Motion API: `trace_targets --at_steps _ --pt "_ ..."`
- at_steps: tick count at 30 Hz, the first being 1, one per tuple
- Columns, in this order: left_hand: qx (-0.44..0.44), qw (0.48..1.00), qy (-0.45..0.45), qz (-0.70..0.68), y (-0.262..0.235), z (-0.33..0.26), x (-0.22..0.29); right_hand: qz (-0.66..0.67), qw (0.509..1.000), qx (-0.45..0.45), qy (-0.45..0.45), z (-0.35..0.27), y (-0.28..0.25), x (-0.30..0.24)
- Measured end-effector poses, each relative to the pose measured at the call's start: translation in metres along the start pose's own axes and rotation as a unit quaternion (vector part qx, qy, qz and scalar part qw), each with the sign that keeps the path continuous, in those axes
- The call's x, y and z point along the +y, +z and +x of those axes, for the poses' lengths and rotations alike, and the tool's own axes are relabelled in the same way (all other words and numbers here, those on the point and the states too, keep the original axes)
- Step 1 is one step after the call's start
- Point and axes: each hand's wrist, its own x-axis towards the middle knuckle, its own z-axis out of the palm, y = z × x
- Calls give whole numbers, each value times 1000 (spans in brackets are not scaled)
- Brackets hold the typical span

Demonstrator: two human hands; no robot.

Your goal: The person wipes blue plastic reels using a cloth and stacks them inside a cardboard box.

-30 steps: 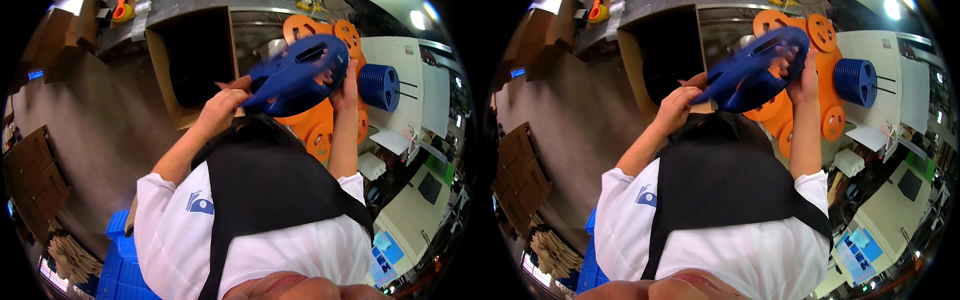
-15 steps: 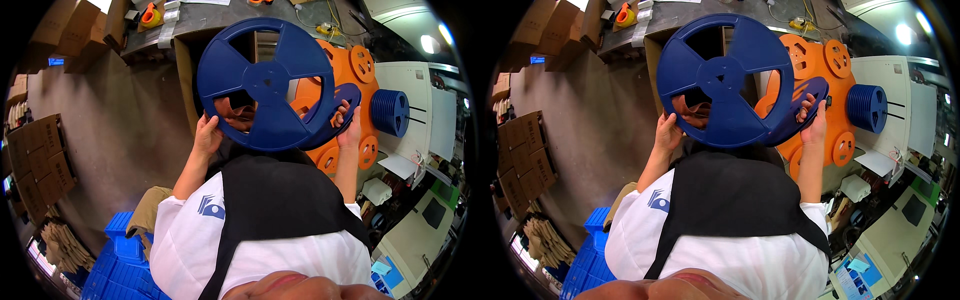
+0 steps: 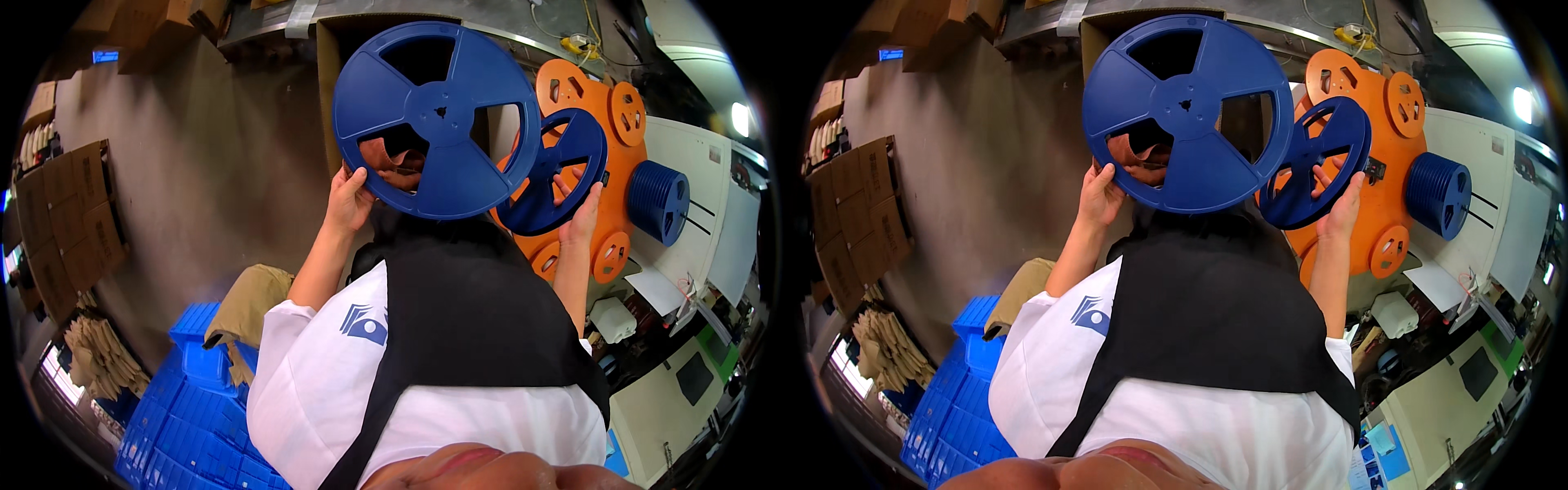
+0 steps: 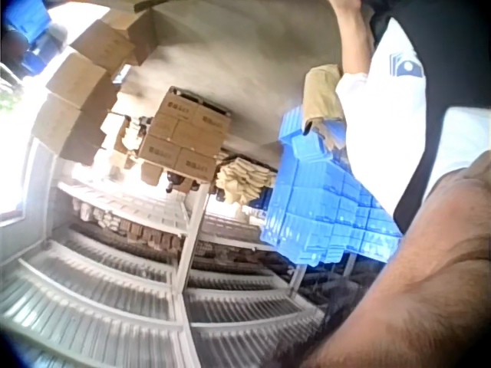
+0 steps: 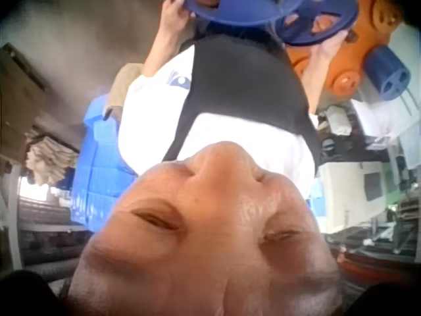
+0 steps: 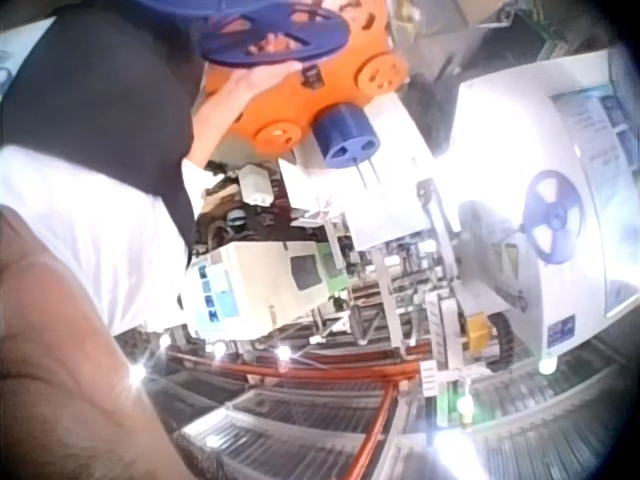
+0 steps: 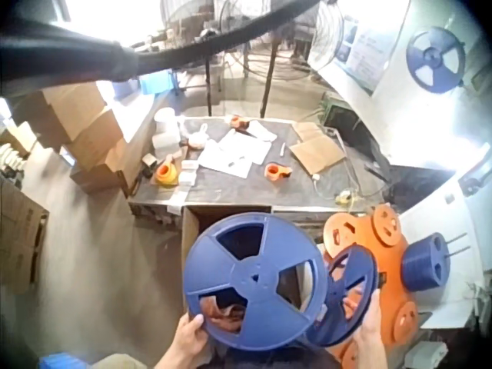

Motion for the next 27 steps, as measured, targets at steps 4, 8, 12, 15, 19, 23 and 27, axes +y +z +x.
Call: trace_targets --at_steps 4,8,12,15,19,23,27 --pt "15 1000 11 6 -3 -4 2 40 999 -6 14 9 2 1" --pt "72 994 30 73 -1 -7 10 45 999 -5 29 16 -6 2" --pt "135 966 86 204 -21 8 13 31 999 11 41 17 -7 4" --pt "214 923 61 315 -36 41 13 29 999 -3 39 12 -8 7" --pt "266 828 162 466 -88 115 -9 -3 999 7 40 0 -6 6" --pt "244 732 158 616 -93 167 -12 2 998 36 42 -9 -14 10" --pt "216 724 124 643 -87 198 -23 2 998 62 22 -18 -25 16"
